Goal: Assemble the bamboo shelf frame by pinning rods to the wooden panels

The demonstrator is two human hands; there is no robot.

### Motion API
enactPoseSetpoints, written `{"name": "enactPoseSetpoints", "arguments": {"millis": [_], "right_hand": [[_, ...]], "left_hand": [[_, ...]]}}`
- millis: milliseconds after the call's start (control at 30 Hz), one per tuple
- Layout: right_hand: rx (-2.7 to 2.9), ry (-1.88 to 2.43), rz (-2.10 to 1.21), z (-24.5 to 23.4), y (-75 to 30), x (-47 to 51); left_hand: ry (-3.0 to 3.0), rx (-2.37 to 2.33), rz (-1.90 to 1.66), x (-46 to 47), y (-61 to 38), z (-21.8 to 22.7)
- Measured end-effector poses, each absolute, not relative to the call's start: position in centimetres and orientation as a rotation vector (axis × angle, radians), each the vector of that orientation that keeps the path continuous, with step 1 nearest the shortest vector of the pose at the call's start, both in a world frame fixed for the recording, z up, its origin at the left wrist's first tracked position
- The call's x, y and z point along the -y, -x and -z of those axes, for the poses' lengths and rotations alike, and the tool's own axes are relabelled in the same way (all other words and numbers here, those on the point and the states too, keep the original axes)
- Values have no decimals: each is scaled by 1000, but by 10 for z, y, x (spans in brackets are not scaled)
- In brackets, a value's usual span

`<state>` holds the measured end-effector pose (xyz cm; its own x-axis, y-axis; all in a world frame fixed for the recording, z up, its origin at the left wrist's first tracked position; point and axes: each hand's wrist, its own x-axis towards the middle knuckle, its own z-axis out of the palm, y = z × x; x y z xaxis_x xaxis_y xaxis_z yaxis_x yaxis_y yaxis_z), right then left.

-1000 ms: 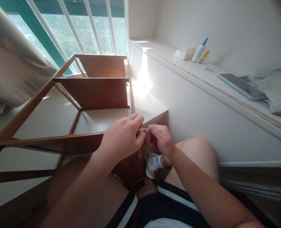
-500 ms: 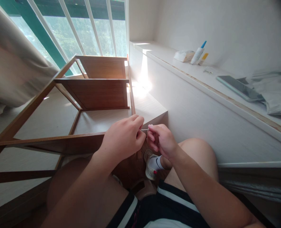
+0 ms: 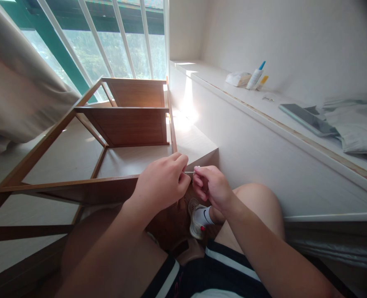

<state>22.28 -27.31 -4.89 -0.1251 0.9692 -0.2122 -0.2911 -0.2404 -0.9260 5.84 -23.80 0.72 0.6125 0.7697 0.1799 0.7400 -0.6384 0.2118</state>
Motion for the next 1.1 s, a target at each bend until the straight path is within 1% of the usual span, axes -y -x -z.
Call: {"name": "enactPoseSetpoints", "arguments": {"millis": [1100], "right_hand": [[904, 1035, -1583, 51, -224, 268]], "left_hand": [[-2731, -1280, -359, 238, -59, -9]]}}
